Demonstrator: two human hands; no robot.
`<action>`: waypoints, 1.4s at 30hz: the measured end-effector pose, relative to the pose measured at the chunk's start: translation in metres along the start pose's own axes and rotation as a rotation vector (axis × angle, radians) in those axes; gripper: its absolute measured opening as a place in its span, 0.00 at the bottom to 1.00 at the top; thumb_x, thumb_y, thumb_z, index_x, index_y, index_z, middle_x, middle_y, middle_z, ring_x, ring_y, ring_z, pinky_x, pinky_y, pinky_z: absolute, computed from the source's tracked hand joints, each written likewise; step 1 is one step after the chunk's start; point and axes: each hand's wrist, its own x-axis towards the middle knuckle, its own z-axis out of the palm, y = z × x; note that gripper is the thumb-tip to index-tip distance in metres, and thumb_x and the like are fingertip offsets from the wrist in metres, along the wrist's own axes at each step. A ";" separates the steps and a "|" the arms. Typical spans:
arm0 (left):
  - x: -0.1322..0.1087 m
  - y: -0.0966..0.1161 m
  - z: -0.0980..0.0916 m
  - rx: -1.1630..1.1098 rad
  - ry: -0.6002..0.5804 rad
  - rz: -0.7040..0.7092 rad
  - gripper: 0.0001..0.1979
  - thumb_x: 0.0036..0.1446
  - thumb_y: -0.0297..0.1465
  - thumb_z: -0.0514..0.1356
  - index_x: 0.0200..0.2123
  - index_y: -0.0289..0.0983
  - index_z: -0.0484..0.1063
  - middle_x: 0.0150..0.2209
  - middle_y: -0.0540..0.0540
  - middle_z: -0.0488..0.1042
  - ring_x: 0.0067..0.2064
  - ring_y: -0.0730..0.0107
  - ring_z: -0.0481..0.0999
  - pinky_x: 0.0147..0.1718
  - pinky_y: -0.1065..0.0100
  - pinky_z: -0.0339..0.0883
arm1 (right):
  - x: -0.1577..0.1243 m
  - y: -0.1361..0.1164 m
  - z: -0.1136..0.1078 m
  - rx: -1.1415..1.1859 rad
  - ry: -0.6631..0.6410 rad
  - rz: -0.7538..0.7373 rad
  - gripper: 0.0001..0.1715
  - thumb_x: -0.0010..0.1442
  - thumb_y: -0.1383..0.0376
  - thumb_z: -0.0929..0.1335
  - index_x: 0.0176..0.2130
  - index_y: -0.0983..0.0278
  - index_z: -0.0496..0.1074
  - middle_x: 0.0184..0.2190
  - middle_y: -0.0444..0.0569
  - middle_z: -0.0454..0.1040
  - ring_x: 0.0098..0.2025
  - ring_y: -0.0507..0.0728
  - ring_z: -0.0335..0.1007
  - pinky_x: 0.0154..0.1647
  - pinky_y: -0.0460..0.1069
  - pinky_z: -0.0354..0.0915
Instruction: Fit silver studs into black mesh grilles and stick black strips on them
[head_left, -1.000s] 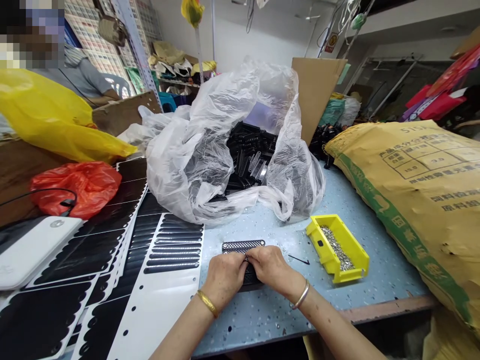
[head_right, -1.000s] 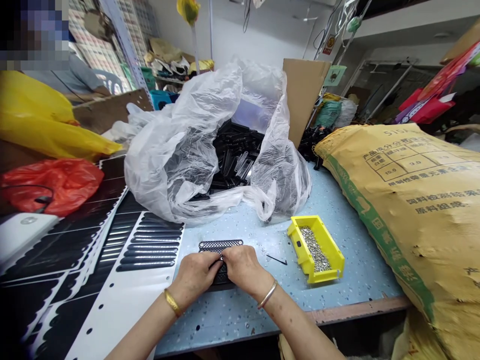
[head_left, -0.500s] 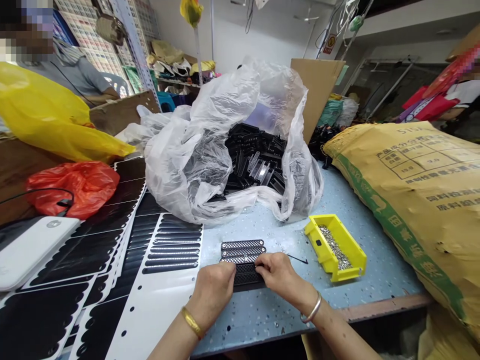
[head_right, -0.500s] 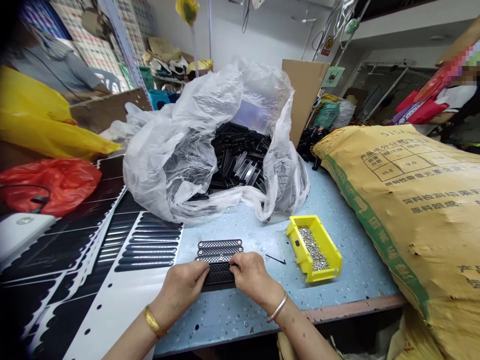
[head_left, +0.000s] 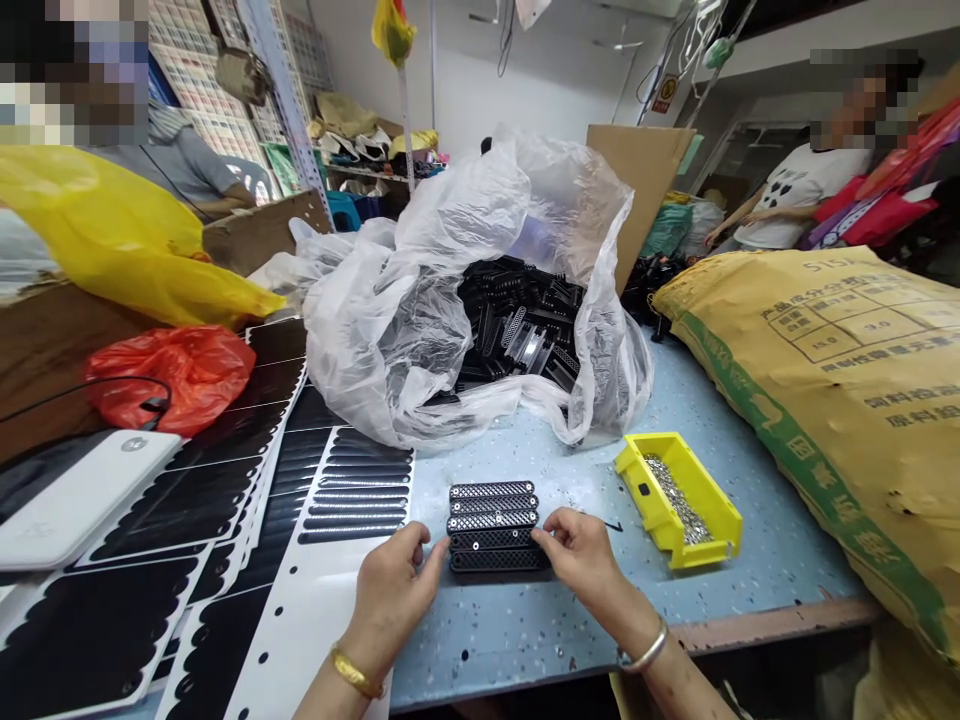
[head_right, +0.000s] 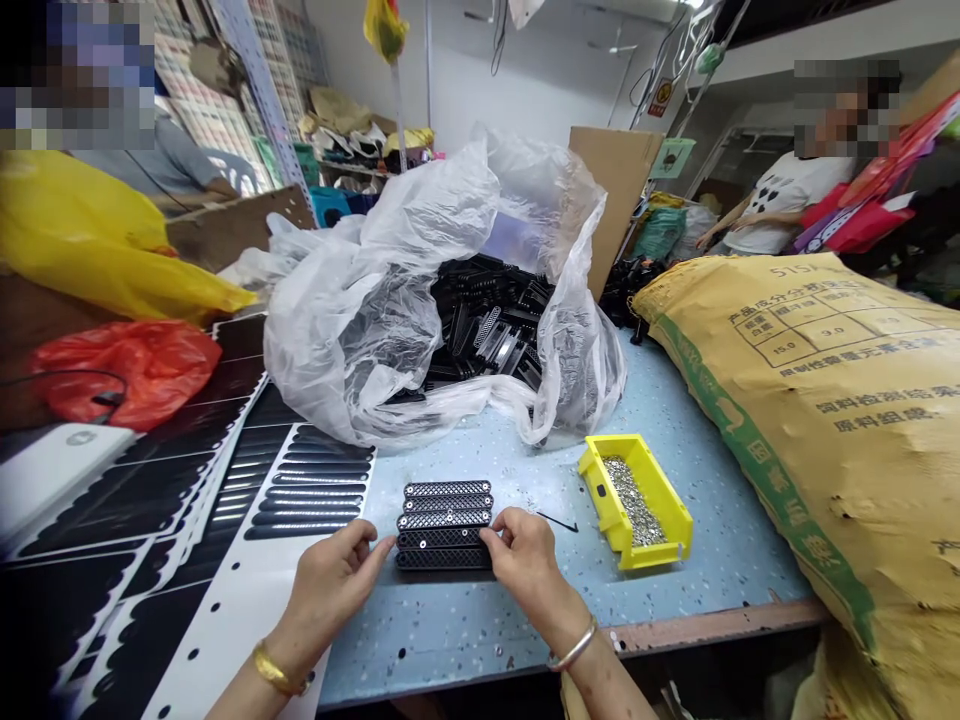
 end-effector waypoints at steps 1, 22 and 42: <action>0.000 -0.002 0.001 0.008 0.002 -0.033 0.16 0.56 0.43 0.54 0.23 0.39 0.63 0.16 0.54 0.61 0.19 0.72 0.63 0.22 0.71 0.54 | -0.001 -0.003 0.003 0.005 0.009 -0.003 0.12 0.51 0.62 0.69 0.20 0.64 0.72 0.14 0.44 0.69 0.18 0.52 0.63 0.22 0.45 0.55; 0.016 0.026 0.004 0.208 -0.254 -0.100 0.18 0.56 0.46 0.53 0.22 0.39 0.61 0.19 0.50 0.67 0.25 0.65 0.70 0.26 0.69 0.50 | 0.019 -0.016 0.004 0.211 -0.210 0.136 0.10 0.48 0.66 0.67 0.18 0.64 0.73 0.13 0.41 0.64 0.18 0.50 0.57 0.20 0.45 0.49; 0.018 0.021 0.005 0.162 -0.271 -0.123 0.21 0.56 0.47 0.52 0.19 0.39 0.62 0.19 0.49 0.67 0.24 0.67 0.67 0.26 0.70 0.49 | 0.018 -0.004 -0.002 0.409 -0.162 0.375 0.08 0.37 0.69 0.70 0.17 0.63 0.64 0.08 0.34 0.59 0.12 0.48 0.53 0.14 0.43 0.48</action>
